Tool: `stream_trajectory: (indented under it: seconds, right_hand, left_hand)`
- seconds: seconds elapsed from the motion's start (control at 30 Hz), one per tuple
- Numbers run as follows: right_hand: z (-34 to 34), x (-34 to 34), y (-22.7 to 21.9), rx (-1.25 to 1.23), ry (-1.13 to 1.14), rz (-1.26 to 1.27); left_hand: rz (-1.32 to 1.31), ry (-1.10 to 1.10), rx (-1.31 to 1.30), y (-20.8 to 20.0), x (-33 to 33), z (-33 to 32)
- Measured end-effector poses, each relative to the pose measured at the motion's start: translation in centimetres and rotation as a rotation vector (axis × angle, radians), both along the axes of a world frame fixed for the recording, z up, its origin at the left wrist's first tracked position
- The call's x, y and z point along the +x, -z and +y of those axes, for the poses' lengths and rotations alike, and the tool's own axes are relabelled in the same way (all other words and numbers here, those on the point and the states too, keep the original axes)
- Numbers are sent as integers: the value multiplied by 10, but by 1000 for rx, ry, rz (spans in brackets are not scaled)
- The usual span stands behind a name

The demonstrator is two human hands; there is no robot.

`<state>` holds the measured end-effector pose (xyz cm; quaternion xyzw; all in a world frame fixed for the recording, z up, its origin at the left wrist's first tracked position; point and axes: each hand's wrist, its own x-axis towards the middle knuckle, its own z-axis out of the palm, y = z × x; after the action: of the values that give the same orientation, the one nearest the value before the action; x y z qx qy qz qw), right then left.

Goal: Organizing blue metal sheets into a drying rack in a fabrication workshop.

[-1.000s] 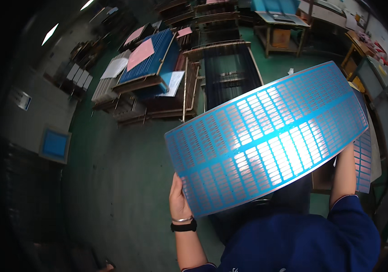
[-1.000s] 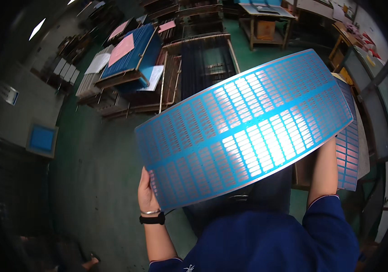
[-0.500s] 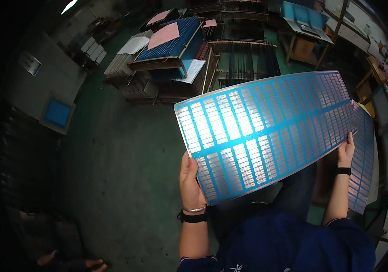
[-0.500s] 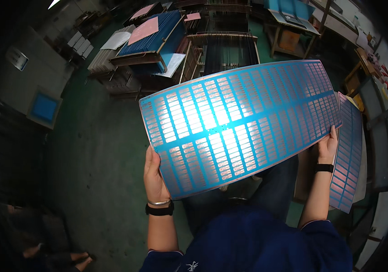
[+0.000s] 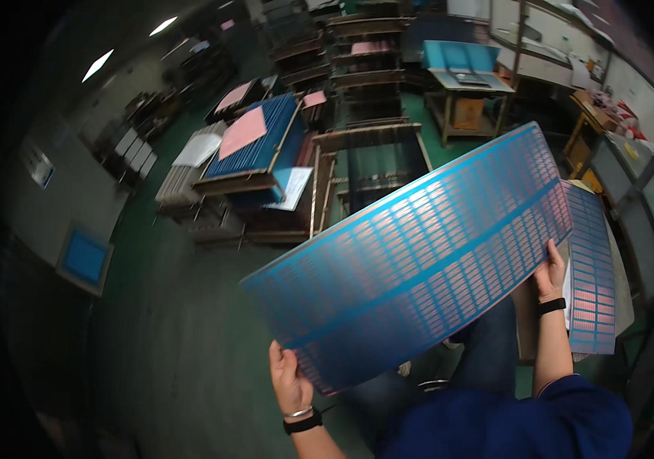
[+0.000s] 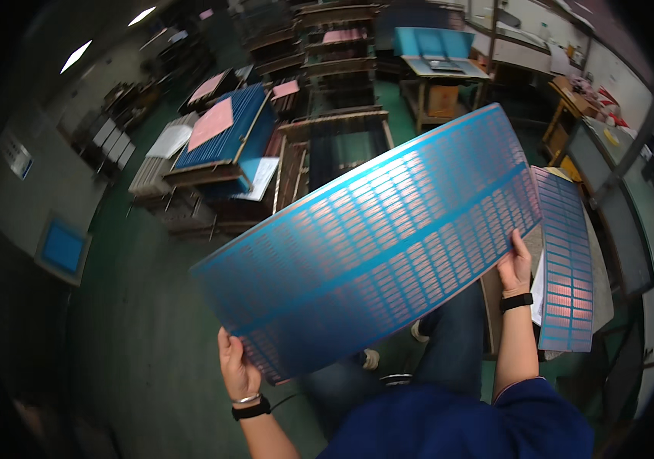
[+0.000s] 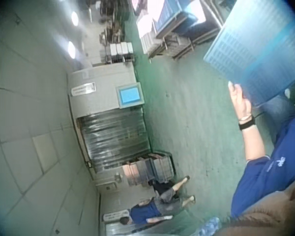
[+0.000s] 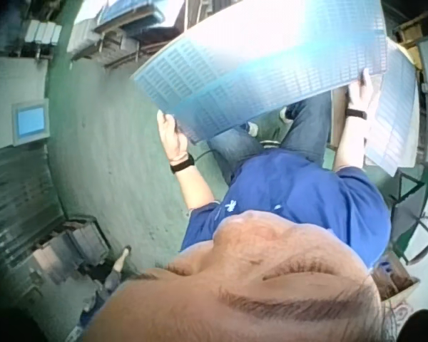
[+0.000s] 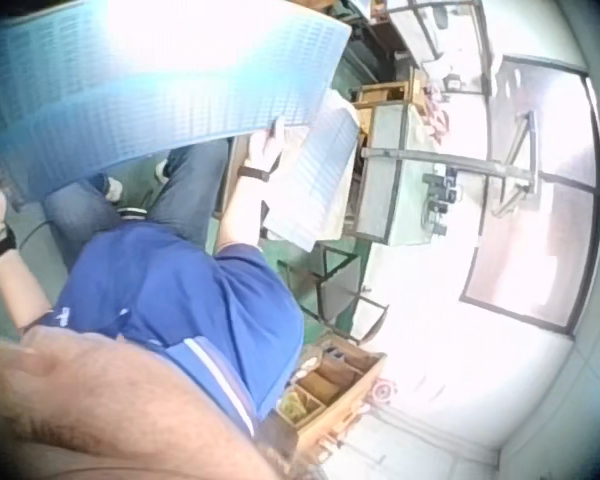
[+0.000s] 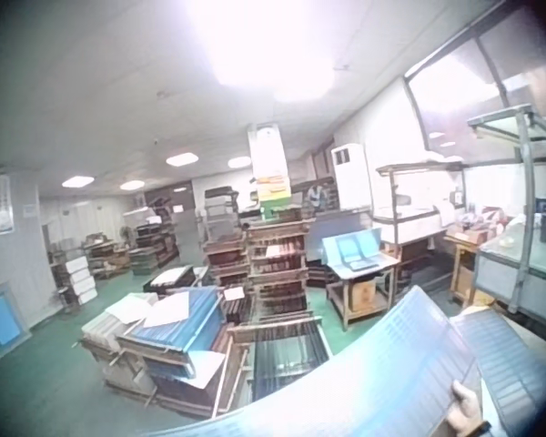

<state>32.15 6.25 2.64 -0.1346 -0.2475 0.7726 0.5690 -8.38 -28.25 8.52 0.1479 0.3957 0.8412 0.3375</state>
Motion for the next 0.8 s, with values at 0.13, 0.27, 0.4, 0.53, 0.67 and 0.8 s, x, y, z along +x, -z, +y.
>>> stream_trajectory:
  seconds: [0.13,0.27,0.4,0.53,0.67,0.8]
  right_hand:
    - [-22,-21,-28,70,21,-126]
    - [-43,-34,-64,142,-146,-116]
    - [-54,-39,-71,128,-183,-159]
    - [-63,-46,-87,133,-227,-231]
    - [-60,-60,-95,156,-202,-214]
    - [-70,-88,-104,297,-135,-280]
  left_hand:
    - [86,-81,-45,28,-25,-22]
    - [131,-139,-92,41,-29,-24]
    - [180,-66,-95,57,-30,-36]
    - [42,-233,-346,67,-30,-44]
    - [73,-135,-199,71,-27,-37]
    - [-191,57,-54,102,-39,-29]
